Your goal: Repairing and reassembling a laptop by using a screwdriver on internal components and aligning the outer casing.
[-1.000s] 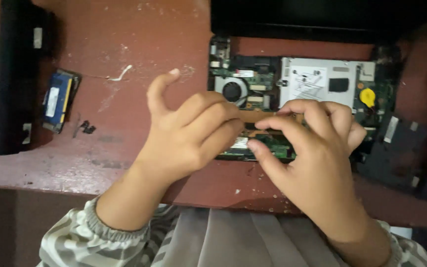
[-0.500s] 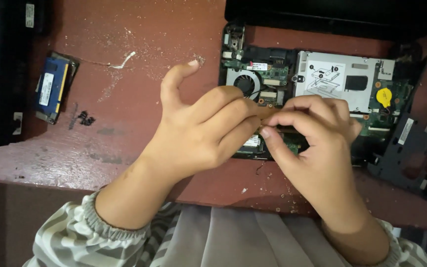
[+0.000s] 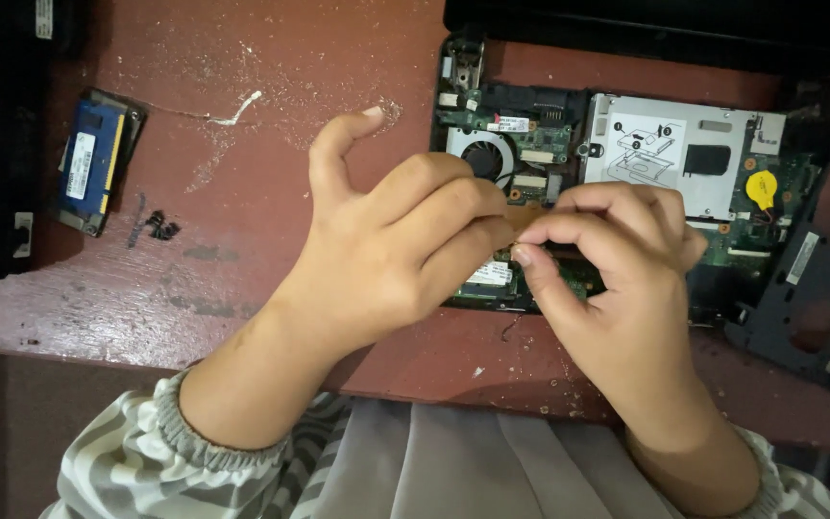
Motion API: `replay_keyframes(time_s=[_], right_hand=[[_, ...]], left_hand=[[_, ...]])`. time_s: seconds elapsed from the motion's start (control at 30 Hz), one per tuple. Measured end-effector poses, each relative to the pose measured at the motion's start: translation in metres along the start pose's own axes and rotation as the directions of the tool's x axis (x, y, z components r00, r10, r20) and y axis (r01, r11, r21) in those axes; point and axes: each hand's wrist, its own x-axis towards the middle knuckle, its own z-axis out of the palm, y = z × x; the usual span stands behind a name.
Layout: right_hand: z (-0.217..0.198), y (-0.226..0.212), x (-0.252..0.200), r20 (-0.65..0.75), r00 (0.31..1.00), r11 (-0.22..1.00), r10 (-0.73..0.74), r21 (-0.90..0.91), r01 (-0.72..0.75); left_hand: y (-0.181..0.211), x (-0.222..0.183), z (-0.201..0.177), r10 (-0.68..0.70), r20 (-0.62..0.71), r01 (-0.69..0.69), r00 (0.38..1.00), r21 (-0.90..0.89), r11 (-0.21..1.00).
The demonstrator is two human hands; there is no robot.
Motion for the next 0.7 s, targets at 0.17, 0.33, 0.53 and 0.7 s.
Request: replay_keyframes(time_s=[0.17, 0.33, 0.53, 0.7], right_hand=[[0.0005, 0.0001, 0.0004, -0.005, 0.999, 0.999, -0.034, 0.009, 0.034], [0.0010, 0.0016, 0.0005, -0.011, 0.997, 0.997, -0.082, -0.017, 0.082], [-0.0003, 0.0000, 0.0012, -0.018, 0.992, 0.991, -0.129, -0.039, 0.128], [0.0022, 0.0008, 0.0004, -0.026, 0.990, 0.986, -0.139, -0.091, 0.136]], left_hand=[[0.0000, -0.0006, -0.0019, -0.025, 0.023, 0.026, 0.999, -0.014, 1.000], [-0.0005, -0.0006, -0.0026, -0.037, 0.031, 0.038, 0.999, -0.018, 0.999], [-0.0013, -0.0014, -0.0026, -0.042, 0.051, 0.043, 0.998, -0.028, 0.999], [-0.0025, -0.0004, -0.0045, -0.076, 0.115, 0.087, 0.990, -0.089, 0.992]])
